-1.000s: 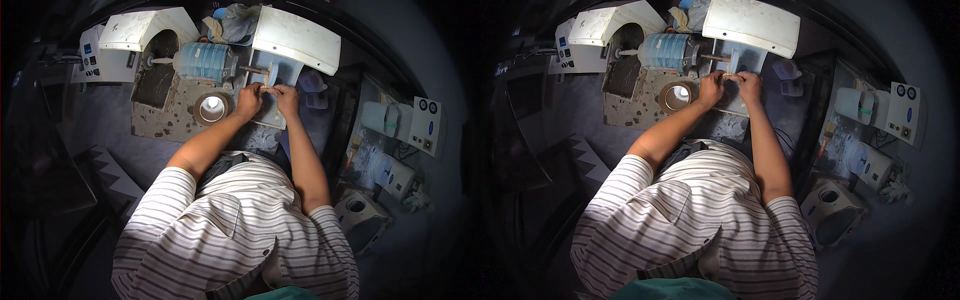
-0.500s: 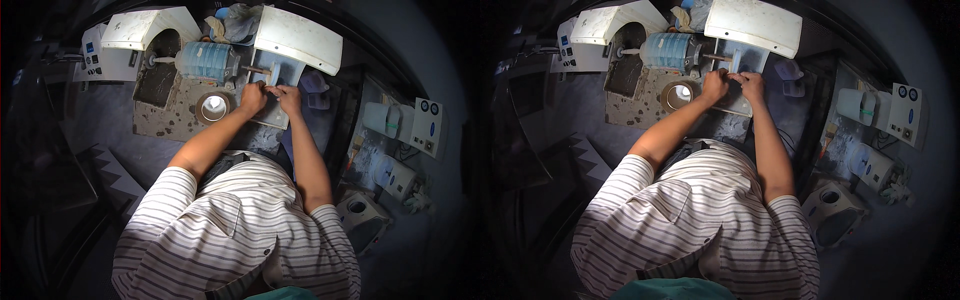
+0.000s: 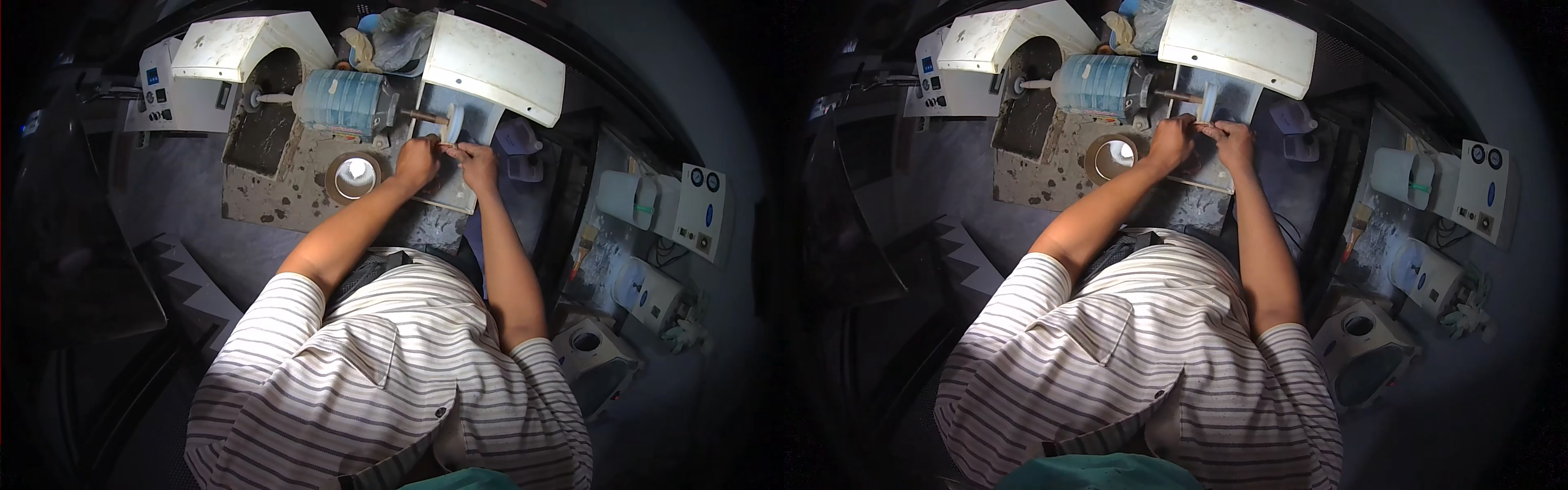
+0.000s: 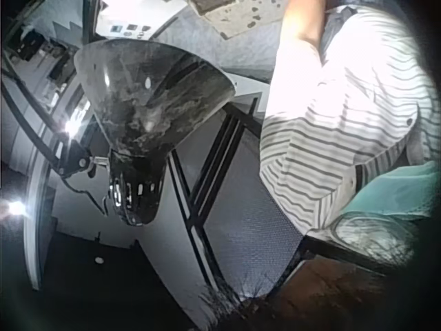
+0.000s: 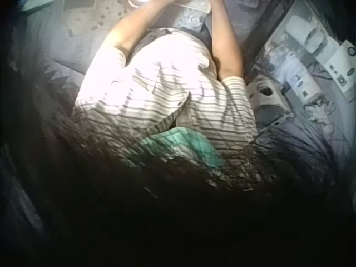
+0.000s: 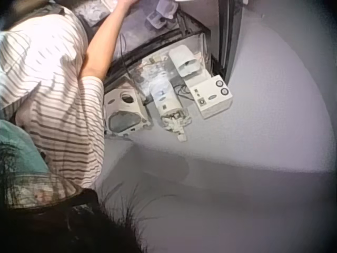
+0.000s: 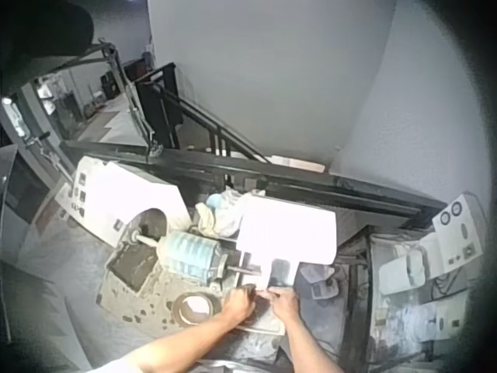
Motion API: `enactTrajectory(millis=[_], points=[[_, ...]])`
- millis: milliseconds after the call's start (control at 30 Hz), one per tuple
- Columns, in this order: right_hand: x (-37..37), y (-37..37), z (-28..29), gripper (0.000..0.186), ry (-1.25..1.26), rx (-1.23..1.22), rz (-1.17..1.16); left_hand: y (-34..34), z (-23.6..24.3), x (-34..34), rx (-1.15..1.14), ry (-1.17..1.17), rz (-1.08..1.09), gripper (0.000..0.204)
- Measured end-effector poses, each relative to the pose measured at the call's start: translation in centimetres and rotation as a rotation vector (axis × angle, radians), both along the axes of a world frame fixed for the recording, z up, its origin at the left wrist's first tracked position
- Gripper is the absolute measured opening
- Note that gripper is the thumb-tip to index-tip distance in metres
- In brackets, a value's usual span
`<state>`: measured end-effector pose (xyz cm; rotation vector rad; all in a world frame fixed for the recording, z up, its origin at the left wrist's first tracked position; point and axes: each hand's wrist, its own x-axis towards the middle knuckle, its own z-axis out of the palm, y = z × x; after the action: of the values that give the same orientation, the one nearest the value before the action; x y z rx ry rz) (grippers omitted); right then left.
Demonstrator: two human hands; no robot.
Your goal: The person polishes a denture against the rotating wheel of a polishing machine and repeatedly lifts and turns the denture under an overhead lamp.
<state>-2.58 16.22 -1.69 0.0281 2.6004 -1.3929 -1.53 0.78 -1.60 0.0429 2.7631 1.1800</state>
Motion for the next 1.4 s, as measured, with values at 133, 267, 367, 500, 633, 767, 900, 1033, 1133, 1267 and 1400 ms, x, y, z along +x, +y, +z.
enactTrajectory(millis=[133,267,367,500,633,767,900,1033,1133,1267,1400], points=[[-0.7,-0.5,-0.2,0.022,0.098,0.182,0.102,-0.4,-1.2,0.0,0.126,0.082,0.099,0.013],[-0.5,-0.1,0.3,0.024,0.02,0.209,0.09,0.1,-0.9,-0.1,0.025,0.023,0.019,0.019],[-0.4,-0.6,-0.3,0.026,0.109,0.114,0.042,-0.2,-0.9,0.0,0.089,0.04,0.08,0.017],[-0.3,-0.9,0.2,0.026,0.129,0.211,0.096,-0.4,-1.2,0.1,0.1,0.068,0.09,0.016],[-0.4,-0.4,0.6,0.025,0.09,0.186,0.062,0.2,-1.4,0.0,0.102,0.039,0.089,0.015],[0.5,-2.1,1.2,0.027,0.127,0.296,0.067,-1.2,-1.1,0.7,0.156,0.143,0.077,0.015],[1.8,-2.0,2.5,0.025,0.27,0.242,0.067,-2.7,-2.0,1.1,0.264,0.337,-0.04,0.02],[1.9,-1.1,1.5,0.017,0.472,0.075,0.119,-2.2,-1.3,1.0,0.29,0.393,-0.116,0.024],[1.6,-0.8,1.0,0.014,0.484,0.118,0.149,-1.3,-1.6,1.1,0.228,0.278,-0.033,0.022],[0.5,-0.5,-0.2,0.011,0.473,0.099,0.187,-0.3,-2.6,0.9,0.346,0.152,0.071,0.017],[0.1,-0.8,-0.9,0.007,0.371,0.121,0.164,-0.1,-2.7,0.4,0.4,0.011,0.185,0.013]])
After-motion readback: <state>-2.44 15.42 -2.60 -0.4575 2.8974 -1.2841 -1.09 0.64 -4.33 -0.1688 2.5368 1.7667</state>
